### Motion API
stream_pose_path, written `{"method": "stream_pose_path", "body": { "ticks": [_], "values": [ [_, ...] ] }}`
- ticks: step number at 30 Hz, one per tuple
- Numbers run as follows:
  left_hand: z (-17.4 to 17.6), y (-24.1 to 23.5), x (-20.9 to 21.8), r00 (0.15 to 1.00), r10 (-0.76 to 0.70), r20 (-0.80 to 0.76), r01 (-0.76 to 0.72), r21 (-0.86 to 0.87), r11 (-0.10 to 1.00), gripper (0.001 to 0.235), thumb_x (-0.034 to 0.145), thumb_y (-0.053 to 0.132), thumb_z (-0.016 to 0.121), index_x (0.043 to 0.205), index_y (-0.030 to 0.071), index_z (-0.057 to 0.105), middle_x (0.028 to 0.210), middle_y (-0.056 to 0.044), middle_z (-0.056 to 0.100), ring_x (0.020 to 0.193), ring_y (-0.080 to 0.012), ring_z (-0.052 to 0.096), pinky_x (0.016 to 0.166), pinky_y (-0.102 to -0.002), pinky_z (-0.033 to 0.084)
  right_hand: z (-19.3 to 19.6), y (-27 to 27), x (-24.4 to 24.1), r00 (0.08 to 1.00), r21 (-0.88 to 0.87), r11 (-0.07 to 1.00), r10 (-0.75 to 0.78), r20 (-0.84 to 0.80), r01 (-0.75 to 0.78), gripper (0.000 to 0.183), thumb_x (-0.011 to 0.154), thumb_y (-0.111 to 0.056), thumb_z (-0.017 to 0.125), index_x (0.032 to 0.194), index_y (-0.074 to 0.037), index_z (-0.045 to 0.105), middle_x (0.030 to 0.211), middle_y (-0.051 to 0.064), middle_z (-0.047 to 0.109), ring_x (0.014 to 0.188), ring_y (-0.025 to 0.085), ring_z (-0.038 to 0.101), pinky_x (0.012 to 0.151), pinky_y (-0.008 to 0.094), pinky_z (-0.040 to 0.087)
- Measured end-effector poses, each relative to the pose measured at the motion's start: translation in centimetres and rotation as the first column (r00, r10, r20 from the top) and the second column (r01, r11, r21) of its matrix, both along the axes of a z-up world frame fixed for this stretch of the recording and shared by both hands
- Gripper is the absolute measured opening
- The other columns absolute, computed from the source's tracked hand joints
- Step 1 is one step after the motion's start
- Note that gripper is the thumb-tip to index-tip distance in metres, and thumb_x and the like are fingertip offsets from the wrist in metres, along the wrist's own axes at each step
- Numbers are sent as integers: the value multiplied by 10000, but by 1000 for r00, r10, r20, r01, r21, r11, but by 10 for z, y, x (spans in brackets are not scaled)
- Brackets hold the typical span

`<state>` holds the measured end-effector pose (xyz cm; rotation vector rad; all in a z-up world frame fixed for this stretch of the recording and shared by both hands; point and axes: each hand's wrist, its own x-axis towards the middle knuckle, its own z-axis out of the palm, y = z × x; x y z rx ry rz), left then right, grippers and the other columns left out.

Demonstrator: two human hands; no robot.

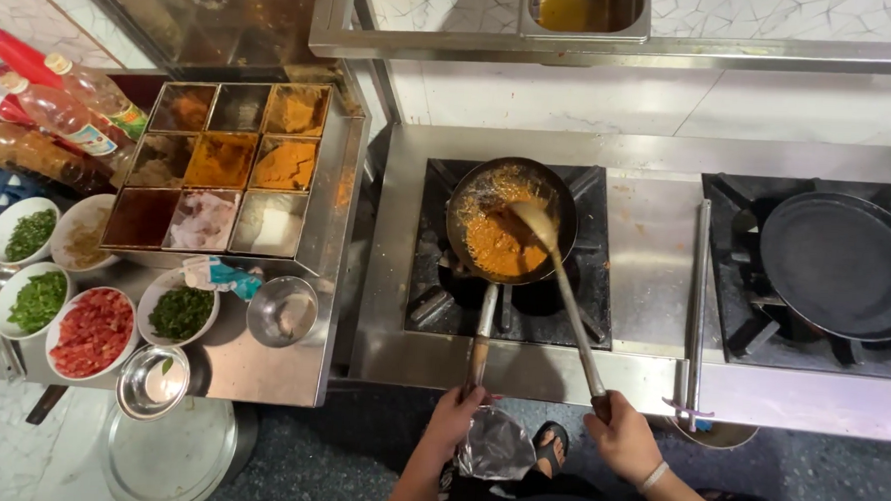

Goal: The person cooks a curry-style sauce in a wok on a gas stove, adding butter and ladling sauce while stirring with a metal ladle. They pour the cooked sauce into an aluminum foil packet, then stir and wipe the empty wok with the ladle.

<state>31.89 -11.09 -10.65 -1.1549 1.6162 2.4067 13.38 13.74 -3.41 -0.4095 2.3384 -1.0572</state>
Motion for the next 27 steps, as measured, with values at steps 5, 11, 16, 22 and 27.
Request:
{"method": "stream_pose_path", "body": {
  "ticks": [5,11,16,22,27],
  "values": [
    [43,-1,4,998,-52,20,50,67,996,348,1004,323,596,1179,40,699,921,-66,712,841,-153,667,773,-315,553,66,-42,17,907,-36,999,-2,420,19,201,840,-81,706,981,24,609,627,119,599,428,228,546,402,377,427],
    [42,-9,14,997,-79,7,78,62,995,317,1009,300,626,1174,36,686,880,-48,704,786,-128,666,726,-293,558,58,-55,16,641,-246,919,-10,768,309,180,871,-45,665,1014,24,582,630,60,539,392,152,467,341,330,381],
    [53,-15,16,990,-133,52,130,56,990,331,999,310,631,1141,18,693,849,-43,705,763,-131,661,711,-304,545,39,-49,19,746,-219,951,-16,666,217,186,883,-72,667,982,66,590,611,97,544,375,179,481,338,341,400],
    [50,-17,15,977,-211,38,214,-97,972,353,996,357,617,1157,64,730,883,-45,736,813,-105,665,767,-269,517,24,-64,41,985,-87,992,107,136,-96,216,837,-86,745,959,20,601,620,68,649,450,138,619,412,275,489],
    [39,-16,16,974,-219,57,223,-82,971,355,982,364,629,1140,58,716,878,-50,731,818,-130,656,753,-295,519,53,-79,43,697,-197,942,-51,715,271,203,856,-40,665,1045,-11,594,584,79,515,383,186,442,340,314,358]
  ]
}}
